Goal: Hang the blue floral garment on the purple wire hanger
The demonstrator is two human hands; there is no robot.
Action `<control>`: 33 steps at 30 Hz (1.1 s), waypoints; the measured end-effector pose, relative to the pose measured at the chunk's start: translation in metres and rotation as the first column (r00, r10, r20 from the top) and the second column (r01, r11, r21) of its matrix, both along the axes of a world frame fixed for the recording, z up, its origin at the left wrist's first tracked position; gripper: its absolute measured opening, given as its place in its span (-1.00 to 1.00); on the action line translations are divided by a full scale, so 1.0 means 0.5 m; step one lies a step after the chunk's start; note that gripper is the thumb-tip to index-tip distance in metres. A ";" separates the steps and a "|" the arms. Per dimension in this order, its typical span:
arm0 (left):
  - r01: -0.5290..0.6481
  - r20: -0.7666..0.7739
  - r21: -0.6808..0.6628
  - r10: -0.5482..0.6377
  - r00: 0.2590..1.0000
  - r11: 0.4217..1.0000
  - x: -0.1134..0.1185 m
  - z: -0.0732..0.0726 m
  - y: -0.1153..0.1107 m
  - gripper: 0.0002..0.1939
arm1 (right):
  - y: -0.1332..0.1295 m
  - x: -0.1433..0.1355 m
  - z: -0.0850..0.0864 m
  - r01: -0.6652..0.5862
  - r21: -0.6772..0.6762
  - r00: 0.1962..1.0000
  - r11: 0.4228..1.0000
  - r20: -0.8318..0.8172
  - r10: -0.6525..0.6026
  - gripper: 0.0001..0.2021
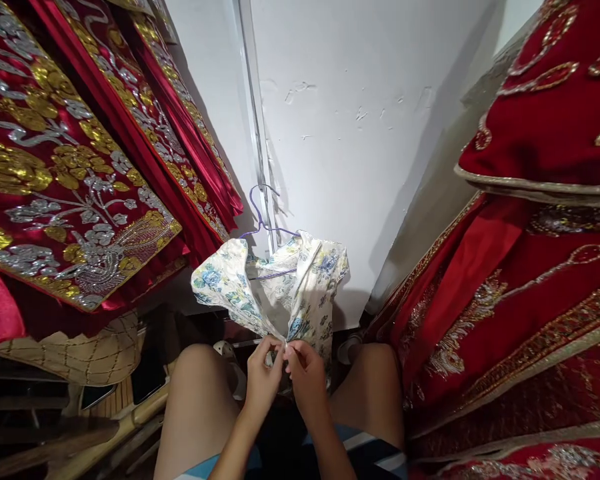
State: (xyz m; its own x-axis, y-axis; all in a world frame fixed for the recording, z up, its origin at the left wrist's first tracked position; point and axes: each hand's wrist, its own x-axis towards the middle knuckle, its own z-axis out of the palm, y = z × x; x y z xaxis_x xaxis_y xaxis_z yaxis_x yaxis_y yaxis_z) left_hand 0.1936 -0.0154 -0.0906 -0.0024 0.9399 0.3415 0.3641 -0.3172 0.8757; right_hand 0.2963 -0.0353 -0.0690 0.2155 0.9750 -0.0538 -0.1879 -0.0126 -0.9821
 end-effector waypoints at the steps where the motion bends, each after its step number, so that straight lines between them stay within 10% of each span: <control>1: 0.019 -0.009 -0.017 -0.019 1.000 1.000 0.002 0.002 0.000 -0.78 | 0.004 0.005 0.008 -0.006 -0.009 0.999 1.000 -0.031 0.006 -0.59; 16: -0.046 -0.101 -0.101 0.036 0.994 0.994 -0.046 -0.057 0.021 -0.82 | 0.167 -0.017 0.187 -0.080 0.009 0.964 0.997 -0.255 0.079 -0.72; 29: 0.098 -0.143 -0.134 -0.117 0.983 0.986 -0.085 -0.047 0.051 -0.83 | 0.193 -0.013 0.311 -0.155 0.124 0.947 0.980 -0.266 0.183 -0.67; 33: 0.111 -0.088 -0.083 -0.118 0.989 0.990 -0.101 0.014 0.076 -0.88 | 0.186 -0.009 0.311 -0.170 0.179 0.952 0.969 -0.226 0.208 -0.64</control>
